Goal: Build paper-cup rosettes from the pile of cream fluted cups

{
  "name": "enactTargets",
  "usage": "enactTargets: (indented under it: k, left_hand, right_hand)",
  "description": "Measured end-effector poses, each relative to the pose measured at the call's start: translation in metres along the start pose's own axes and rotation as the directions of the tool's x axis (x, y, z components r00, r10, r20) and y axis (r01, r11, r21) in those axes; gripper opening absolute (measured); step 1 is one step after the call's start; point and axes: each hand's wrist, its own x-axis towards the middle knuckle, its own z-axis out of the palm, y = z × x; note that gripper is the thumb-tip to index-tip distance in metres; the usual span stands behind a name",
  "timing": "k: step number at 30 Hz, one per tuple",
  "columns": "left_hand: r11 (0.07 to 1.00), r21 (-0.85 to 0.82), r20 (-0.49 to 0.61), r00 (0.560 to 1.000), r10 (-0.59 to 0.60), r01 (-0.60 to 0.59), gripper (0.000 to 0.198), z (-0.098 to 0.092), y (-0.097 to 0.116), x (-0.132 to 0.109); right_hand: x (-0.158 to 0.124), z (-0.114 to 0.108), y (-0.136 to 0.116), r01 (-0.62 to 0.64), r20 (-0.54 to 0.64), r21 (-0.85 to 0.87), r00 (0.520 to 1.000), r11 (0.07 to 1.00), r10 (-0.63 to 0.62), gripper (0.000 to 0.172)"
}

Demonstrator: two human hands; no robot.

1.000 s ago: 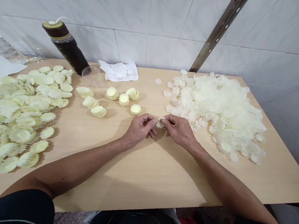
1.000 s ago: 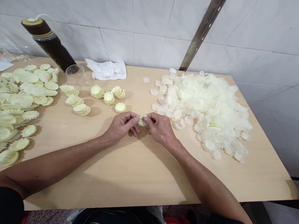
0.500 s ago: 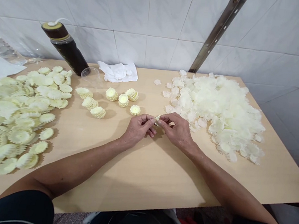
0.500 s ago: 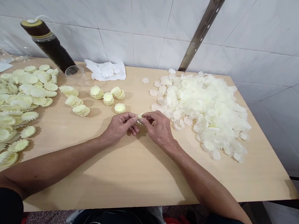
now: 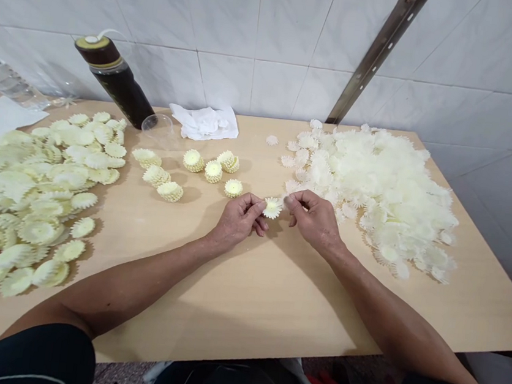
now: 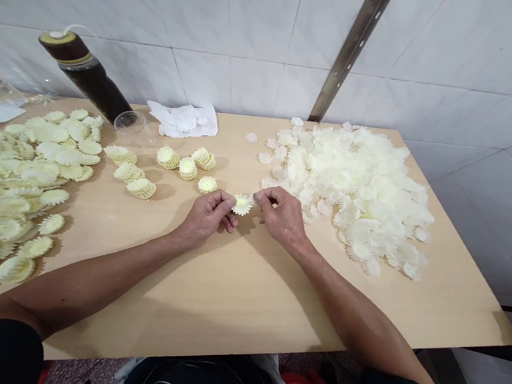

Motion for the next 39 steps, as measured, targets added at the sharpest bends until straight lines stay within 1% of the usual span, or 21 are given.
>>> enactTargets:
  k: [3, 4, 5, 8, 11, 13, 15, 16, 18, 20, 21, 22, 23, 24, 26, 27, 28, 30, 32, 35, 39]
  left_hand:
    - [1.000, 0.001, 0.018, 1.000, -0.005, 0.005, 0.051, 0.000, 0.000, 0.000]
    - [1.000, 0.002, 0.022, 1.000, -0.010, 0.010, 0.050, 0.000, 0.000, 0.000]
    - [1.000, 0.003, 0.023, 1.000, -0.015, 0.015, 0.050, 0.000, 0.000, 0.000]
    - [1.000, -0.003, 0.012, 1.000, -0.019, 0.019, 0.049, 0.000, -0.001, 0.000]
    - [1.000, -0.014, -0.001, 1.000, -0.015, 0.015, 0.049, 0.000, -0.001, 0.001]
    - [1.000, -0.014, -0.002, 1.000, -0.020, 0.020, 0.049, 0.000, 0.000, 0.001]
    - [1.000, -0.016, -0.001, 1.000, -0.026, 0.026, 0.049, 0.000, 0.000, 0.001]
    - [0.999, -0.018, -0.002, 1.000, -0.028, 0.028, 0.048, 0.000, 0.001, 0.000]
    - [0.999, -0.026, -0.003, 1.000, -0.029, 0.029, 0.047, 0.001, 0.001, 0.000]
    - [0.999, -0.039, -0.003, 1.000, -0.028, 0.027, 0.046, 0.001, 0.002, -0.001]
    - [0.999, -0.044, -0.004, 1.000, -0.026, 0.026, 0.046, 0.002, 0.002, -0.001]
    - [0.999, -0.046, -0.004, 1.000, -0.025, 0.024, 0.045, 0.002, 0.002, -0.001]
    - [0.999, -0.045, -0.002, 1.000, -0.024, 0.023, 0.045, 0.002, 0.002, -0.001]
    - [0.999, -0.043, -0.001, 1.000, -0.023, 0.023, 0.046, 0.002, 0.002, -0.001]
    - [0.999, -0.034, -0.001, 1.000, -0.019, 0.019, 0.047, 0.002, 0.002, 0.000]
    - [0.999, -0.028, -0.001, 1.000, -0.015, 0.015, 0.048, 0.002, 0.002, 0.000]
    - [1.000, -0.020, 0.001, 1.000, -0.009, 0.009, 0.048, 0.002, 0.002, 0.000]
    - [1.000, 0.003, 0.006, 1.000, 0.007, -0.007, 0.049, 0.001, 0.001, 0.000]
    - [0.999, 0.030, 0.015, 1.000, 0.026, -0.026, 0.050, 0.001, -0.001, 0.000]
    - [0.996, 0.071, 0.018, 0.999, 0.050, -0.051, 0.048, 0.000, -0.003, -0.001]
    - [0.993, 0.110, 0.011, 0.999, 0.051, -0.052, 0.046, 0.000, -0.003, -0.002]
  right_hand:
    - [0.016, -0.017, 0.008, -0.053, -0.133, 0.159, 0.988, 0.986, 0.075, 0.043]
    - [0.021, -0.023, 0.009, -0.044, -0.203, 0.227, 0.975, 0.973, 0.092, 0.045]
    - [0.025, -0.029, 0.010, -0.029, -0.223, 0.276, 0.970, 0.961, 0.093, 0.046]
    - [0.029, -0.040, 0.005, -0.003, -0.136, 0.357, 0.989, 0.934, 0.056, 0.044]
    - [0.025, -0.041, -0.004, -0.006, -0.023, 0.408, 1.000, 0.913, 0.017, 0.044]
    - [0.022, -0.040, -0.006, 0.007, -0.008, 0.392, 1.000, 0.920, -0.004, 0.044]
    - [0.020, -0.043, -0.004, 0.054, -0.046, 0.284, 0.998, 0.957, -0.043, 0.041]
    - [0.020, -0.046, -0.001, 0.095, -0.094, 0.183, 0.992, 0.979, -0.079, 0.038]
    - [0.021, -0.055, 0.005, 0.194, -0.213, -0.116, 0.953, 0.974, -0.215, 0.029]
    - [0.022, -0.066, 0.009, 0.249, -0.277, -0.445, 0.875, 0.860, -0.397, 0.026]
    - [0.023, -0.070, 0.010, 0.252, -0.282, -0.557, 0.839, 0.791, -0.466, 0.026]
    - [0.023, -0.071, 0.010, 0.250, -0.277, -0.618, 0.818, 0.745, -0.504, 0.028]
    - [0.022, -0.071, 0.009, 0.248, -0.270, -0.627, 0.819, 0.738, -0.505, 0.028]
    - [0.021, -0.068, 0.007, 0.250, -0.259, -0.591, 0.842, 0.767, -0.474, 0.028]
    - [0.015, -0.055, 0.001, 0.248, -0.163, -0.418, 0.926, 0.874, -0.341, 0.029]
    - [0.011, -0.046, -0.002, 0.227, -0.067, -0.319, 0.963, 0.920, -0.261, 0.031]
    - [0.007, -0.036, -0.004, 0.199, 0.050, -0.231, 0.980, 0.953, -0.192, 0.034]
    - [0.001, -0.017, -0.005, 0.125, 0.178, -0.101, 0.978, 0.987, -0.106, 0.041]
    - [-0.002, -0.004, -0.002, 0.064, 0.235, -0.041, 0.971, 0.997, -0.052, 0.047]
    - [-0.002, 0.007, 0.003, 0.007, 0.247, -0.008, 0.969, 1.000, -0.004, 0.053]
    - [-0.002, 0.010, 0.004, -0.006, 0.252, 0.025, 0.968, 1.000, -0.001, 0.056]
